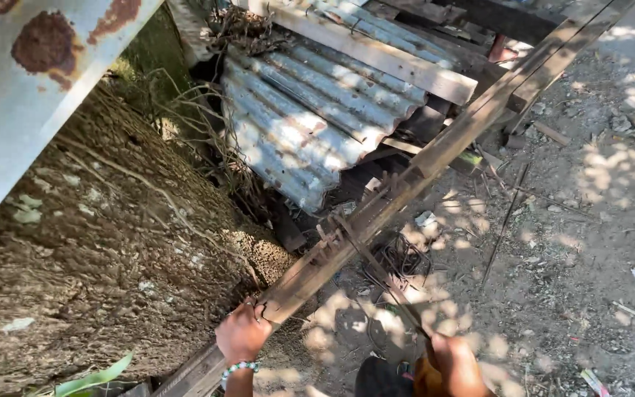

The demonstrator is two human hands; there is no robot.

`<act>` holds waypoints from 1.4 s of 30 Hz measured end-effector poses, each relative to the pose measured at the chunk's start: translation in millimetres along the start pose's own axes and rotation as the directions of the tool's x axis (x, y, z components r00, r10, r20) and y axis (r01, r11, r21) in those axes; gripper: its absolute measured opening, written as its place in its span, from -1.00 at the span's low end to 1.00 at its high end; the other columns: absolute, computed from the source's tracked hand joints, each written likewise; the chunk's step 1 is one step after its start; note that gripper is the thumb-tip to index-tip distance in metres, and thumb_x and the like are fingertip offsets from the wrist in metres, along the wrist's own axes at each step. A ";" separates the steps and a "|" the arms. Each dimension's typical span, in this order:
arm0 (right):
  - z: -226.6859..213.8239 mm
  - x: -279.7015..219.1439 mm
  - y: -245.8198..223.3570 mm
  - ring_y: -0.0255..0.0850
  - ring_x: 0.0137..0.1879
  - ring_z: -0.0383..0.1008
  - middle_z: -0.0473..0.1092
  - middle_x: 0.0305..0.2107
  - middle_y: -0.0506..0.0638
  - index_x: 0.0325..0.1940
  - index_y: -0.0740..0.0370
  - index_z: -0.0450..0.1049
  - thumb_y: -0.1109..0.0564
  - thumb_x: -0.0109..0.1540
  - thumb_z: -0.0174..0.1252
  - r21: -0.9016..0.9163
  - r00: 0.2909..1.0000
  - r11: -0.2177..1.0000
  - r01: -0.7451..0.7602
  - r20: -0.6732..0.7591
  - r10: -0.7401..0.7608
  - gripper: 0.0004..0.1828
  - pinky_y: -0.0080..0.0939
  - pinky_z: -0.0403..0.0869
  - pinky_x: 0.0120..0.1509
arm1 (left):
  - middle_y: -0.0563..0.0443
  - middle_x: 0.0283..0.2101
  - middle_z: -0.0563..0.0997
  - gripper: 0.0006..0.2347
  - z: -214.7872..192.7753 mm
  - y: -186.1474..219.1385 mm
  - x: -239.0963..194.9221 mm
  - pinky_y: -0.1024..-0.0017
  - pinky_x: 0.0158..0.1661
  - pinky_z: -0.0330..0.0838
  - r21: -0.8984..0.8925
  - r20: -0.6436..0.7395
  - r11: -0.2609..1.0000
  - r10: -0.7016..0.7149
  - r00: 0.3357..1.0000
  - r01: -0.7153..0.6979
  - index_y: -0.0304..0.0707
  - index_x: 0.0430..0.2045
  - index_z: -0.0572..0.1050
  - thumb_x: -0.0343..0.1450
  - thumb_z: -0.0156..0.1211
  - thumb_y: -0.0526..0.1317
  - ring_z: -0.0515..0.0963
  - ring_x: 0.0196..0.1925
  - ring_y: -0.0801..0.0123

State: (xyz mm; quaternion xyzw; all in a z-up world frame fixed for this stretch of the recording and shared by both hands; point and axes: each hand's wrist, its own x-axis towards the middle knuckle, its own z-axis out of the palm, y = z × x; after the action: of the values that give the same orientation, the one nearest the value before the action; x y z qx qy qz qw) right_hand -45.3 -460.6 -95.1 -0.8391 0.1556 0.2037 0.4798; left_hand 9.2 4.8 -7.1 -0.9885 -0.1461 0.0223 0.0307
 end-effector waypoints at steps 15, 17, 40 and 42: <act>-2.2 1.3 -215.3 -0.30 -0.49 -0.02 0.02 -0.64 -0.19 -0.57 0.01 0.15 -0.07 0.47 -0.26 0.251 0.982 0.955 0.159 0.059 -0.179 -0.50 -0.19 0.03 -0.37 | 0.29 -0.55 0.56 -0.84 -50.7 18.4 -9.0 0.61 -0.45 0.50 -0.029 0.231 0.992 -0.116 0.966 0.126 0.11 -0.36 0.51 0.31 -0.03 -0.08 0.53 -0.52 0.56; -5.8 -21.4 -180.6 -0.32 -0.44 0.00 0.01 -0.60 -0.20 -0.54 -0.01 0.14 -0.18 0.48 -0.29 0.159 0.997 0.987 -0.019 0.078 0.007 -0.48 -0.27 0.11 -0.32 | 0.32 -0.57 0.52 -0.87 -53.5 18.1 -8.1 0.63 -0.46 0.48 -0.025 0.221 0.993 -0.106 0.969 0.114 0.11 -0.39 0.49 0.30 0.03 -0.05 0.48 -0.54 0.60; 18.7 20.6 -183.8 -0.31 -0.54 0.02 0.05 -0.74 -0.19 -0.67 -0.03 0.09 -0.08 0.32 -0.11 0.377 0.929 0.850 0.367 -0.104 -0.355 -0.54 -0.10 -0.02 -0.38 | 0.29 -0.86 0.24 -0.69 0.7 -4.5 -0.7 0.61 -0.76 -0.08 0.077 -0.216 0.987 0.157 0.964 -0.144 -0.02 -0.82 0.40 0.43 0.02 -0.13 0.10 -0.83 0.65; 34.3 25.2 -121.9 -0.39 -0.52 0.03 0.08 -0.69 -0.23 -0.63 -0.04 0.16 -0.08 0.32 0.01 0.574 0.947 0.762 0.301 -0.089 -0.308 -0.57 -0.24 0.00 -0.41 | 0.28 -0.84 0.26 -0.72 8.1 -5.6 0.8 0.61 -0.74 -0.02 0.110 -0.207 0.985 0.153 0.966 -0.133 -0.01 -0.80 0.37 0.40 0.05 -0.11 0.15 -0.81 0.63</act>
State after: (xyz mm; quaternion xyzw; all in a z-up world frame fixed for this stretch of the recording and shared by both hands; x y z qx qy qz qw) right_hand 25.6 -372.6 -32.7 -0.6656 0.0695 0.0703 0.7398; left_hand 7.9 10.8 -14.8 -0.9905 -0.0689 -0.0755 0.0916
